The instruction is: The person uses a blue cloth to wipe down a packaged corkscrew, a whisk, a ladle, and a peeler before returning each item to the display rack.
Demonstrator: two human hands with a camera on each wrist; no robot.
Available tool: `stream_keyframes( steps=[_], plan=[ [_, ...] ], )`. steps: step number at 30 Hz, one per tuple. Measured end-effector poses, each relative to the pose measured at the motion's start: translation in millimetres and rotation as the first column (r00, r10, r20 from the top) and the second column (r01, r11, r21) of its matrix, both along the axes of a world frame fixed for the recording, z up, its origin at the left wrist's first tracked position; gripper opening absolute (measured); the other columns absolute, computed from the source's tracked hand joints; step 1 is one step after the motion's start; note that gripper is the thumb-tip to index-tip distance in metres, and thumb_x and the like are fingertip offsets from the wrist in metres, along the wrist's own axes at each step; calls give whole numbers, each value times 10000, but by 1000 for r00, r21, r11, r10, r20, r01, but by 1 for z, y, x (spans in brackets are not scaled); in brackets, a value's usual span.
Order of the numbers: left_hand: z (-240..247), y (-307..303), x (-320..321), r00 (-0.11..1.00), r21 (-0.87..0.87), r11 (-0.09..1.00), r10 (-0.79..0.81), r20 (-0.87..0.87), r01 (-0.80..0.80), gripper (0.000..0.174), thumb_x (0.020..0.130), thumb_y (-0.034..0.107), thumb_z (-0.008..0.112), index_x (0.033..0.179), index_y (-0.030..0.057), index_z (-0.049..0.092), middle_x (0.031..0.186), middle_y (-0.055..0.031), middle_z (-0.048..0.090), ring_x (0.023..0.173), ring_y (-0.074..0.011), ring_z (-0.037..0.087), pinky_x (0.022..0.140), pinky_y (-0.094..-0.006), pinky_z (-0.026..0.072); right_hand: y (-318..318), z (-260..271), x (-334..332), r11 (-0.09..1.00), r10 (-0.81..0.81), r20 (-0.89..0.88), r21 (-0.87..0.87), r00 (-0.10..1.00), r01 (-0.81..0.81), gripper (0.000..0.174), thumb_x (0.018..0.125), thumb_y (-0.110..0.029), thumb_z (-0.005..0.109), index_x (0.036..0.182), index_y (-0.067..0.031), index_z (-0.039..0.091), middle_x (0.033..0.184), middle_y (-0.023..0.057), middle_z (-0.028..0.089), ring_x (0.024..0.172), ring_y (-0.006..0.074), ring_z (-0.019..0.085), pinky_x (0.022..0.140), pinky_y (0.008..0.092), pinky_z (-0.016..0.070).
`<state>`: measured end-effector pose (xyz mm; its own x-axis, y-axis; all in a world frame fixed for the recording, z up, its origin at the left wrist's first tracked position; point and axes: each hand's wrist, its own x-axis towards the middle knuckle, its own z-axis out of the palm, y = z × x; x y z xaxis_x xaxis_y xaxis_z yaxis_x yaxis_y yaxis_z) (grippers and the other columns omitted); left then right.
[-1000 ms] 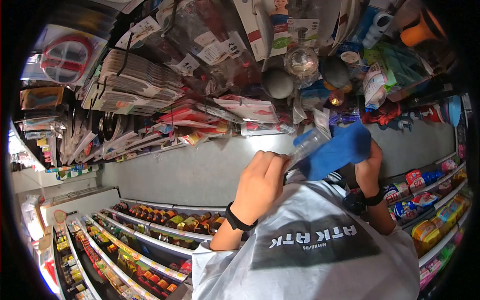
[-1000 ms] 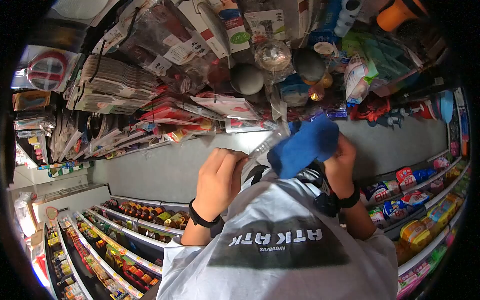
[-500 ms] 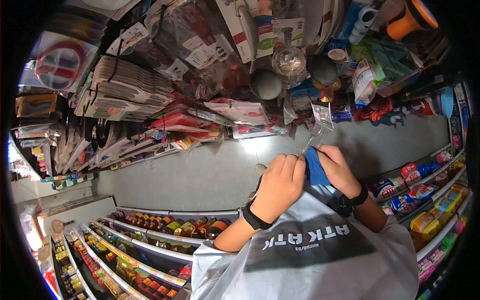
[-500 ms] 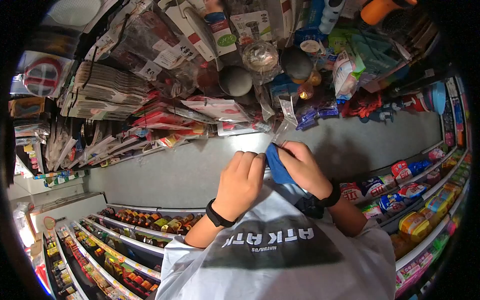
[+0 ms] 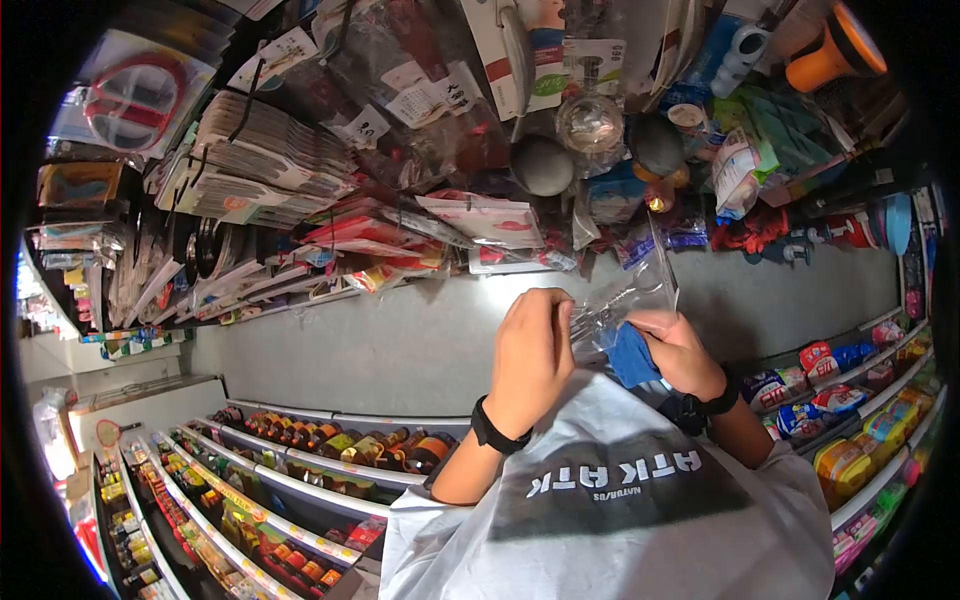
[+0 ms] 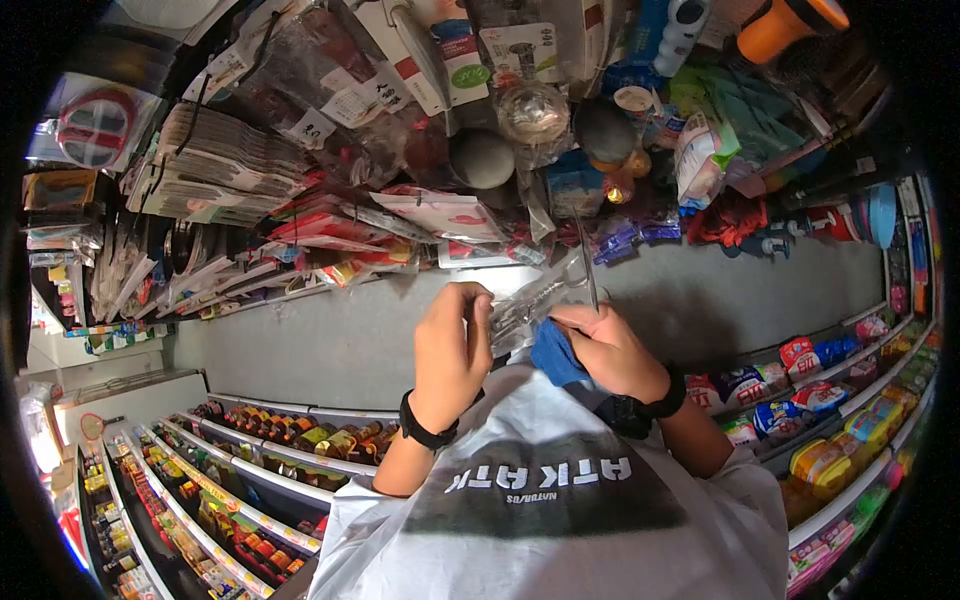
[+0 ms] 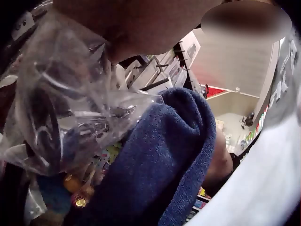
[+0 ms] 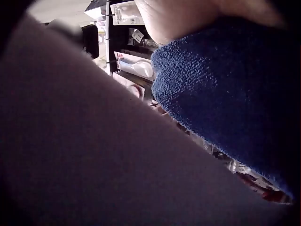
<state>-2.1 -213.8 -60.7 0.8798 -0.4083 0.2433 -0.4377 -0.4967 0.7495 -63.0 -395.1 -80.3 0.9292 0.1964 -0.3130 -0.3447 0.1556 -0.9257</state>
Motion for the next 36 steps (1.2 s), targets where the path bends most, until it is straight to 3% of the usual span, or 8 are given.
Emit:
stream_keyframes(
  steps=[2,6,9,12,22,28,32,36],
  plan=[
    [0,3,1,998,10,999,45,-52,-44,48,863,19,541,866,-27,528,725,-159,576,624,-263,576,586,-329,443,-1,1,1,1000,16,41,-23,999,-15,189,919,-79,441,812,34,549,669,-25,489,641,28,413,573,212,372],
    [3,-1,-3,993,2,1000,28,-117,-28,48,854,17,541,870,-27,533,749,-156,590,658,-277,587,609,-335,451,-7,0,4,994,25,108,-105,994,-14,214,907,-106,449,788,38,552,632,-18,484,611,32,414,549,224,369],
    [4,-9,-6,998,-23,998,-51,-48,50,122,820,30,568,923,-34,553,814,-175,606,730,-310,597,660,-352,465,-9,-1,4,996,-37,93,-71,995,44,208,898,-102,443,809,40,566,642,-8,504,608,41,428,541,235,368],
    [14,-19,-7,978,-5,978,-206,-6,206,340,757,63,618,1071,-53,555,944,-201,613,854,-355,593,750,-381,473,-12,-1,4,995,-45,159,-78,986,58,204,892,-97,444,826,44,576,644,1,515,609,48,440,537,241,366],
    [3,-49,-5,888,-87,897,-442,-128,434,478,700,47,627,1163,-36,546,1078,-212,604,990,-359,584,873,-374,462,-54,-5,-8,990,39,257,-144,966,-2,240,892,-131,456,842,60,593,644,65,545,623,61,479,564,257,399],
    [1,-91,-28,921,15,923,-382,-78,384,586,655,4,626,1228,-20,505,1132,-212,582,1016,-369,569,872,-378,461,-77,-10,-16,990,-139,182,26,973,137,241,895,-120,467,937,75,601,733,77,610,682,65,516,628,255,436],
    [-12,-108,-28,914,0,926,-372,-160,377,541,669,-27,618,1203,-13,531,1084,-219,597,983,-376,580,848,-370,467,-97,-4,-17,988,-77,260,-108,963,108,231,898,-116,474,941,84,583,732,40,591,692,57,503,617,247,430],
    [-14,-117,-19,784,-147,856,-513,-348,495,501,681,-33,625,1175,-13,544,978,-218,618,897,-345,612,800,-353,474,-118,-12,-32,995,-46,176,-75,983,60,215,908,-109,473,927,78,577,728,20,572,701,42,486,615,227,419]
  ],
)
